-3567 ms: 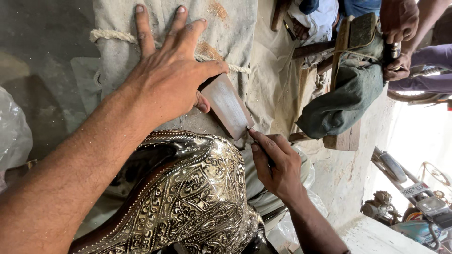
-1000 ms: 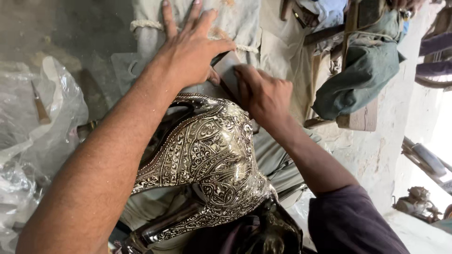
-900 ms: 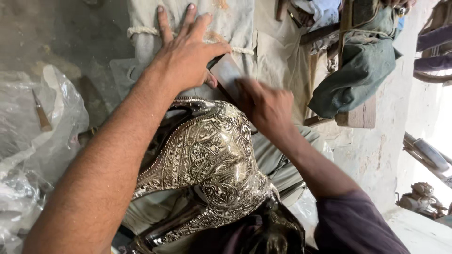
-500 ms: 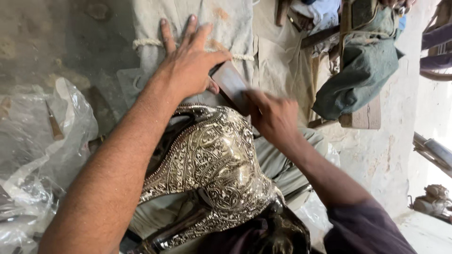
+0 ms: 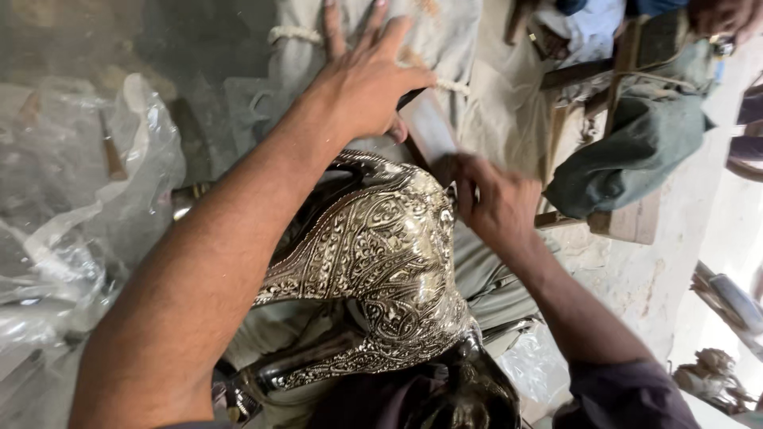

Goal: The person uses a chisel and a wooden mallet to engrave intricate patterns onto a silver elephant statue. They hold the chisel against the metal surface and strike it repeatedly with the mallet, working on different parts of the statue's body and legs.

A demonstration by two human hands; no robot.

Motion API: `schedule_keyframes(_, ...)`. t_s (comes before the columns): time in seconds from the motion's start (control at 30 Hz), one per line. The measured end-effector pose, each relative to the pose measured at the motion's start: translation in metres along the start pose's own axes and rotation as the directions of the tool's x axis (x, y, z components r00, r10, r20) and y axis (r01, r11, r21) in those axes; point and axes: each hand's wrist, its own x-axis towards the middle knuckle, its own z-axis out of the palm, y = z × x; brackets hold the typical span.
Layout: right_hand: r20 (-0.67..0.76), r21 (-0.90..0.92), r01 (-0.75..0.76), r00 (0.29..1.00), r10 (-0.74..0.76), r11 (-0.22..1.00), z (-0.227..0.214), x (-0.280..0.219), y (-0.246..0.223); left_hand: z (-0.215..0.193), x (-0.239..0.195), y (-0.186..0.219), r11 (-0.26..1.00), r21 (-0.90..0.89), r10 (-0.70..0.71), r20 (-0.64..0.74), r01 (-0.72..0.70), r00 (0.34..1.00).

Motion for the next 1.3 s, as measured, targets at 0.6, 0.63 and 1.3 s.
schedule_keyframes(0.6,0.004,-0.191,0.043,0.999,-0.044,0.981,-0.001,-0.002,0.007,0.004,0.006,-0.001,0.998,0.036,0.055,-0.091,-0.052,0.994)
schedule_keyframes(0.63,-0.017,-0.179,0.053,0.998,-0.057,0.982,-0.002,-0.002,0.008,0.002,0.010,-0.001,0.998,0.037,0.052,-0.089,-0.048,0.995)
schedule_keyframes(1.3,0.013,-0.272,0.019,1.000,-0.016,0.962,-0.001,0.016,0.000,0.001,0.002,0.007,0.999,-0.031,0.039,-0.106,-0.042,0.994)
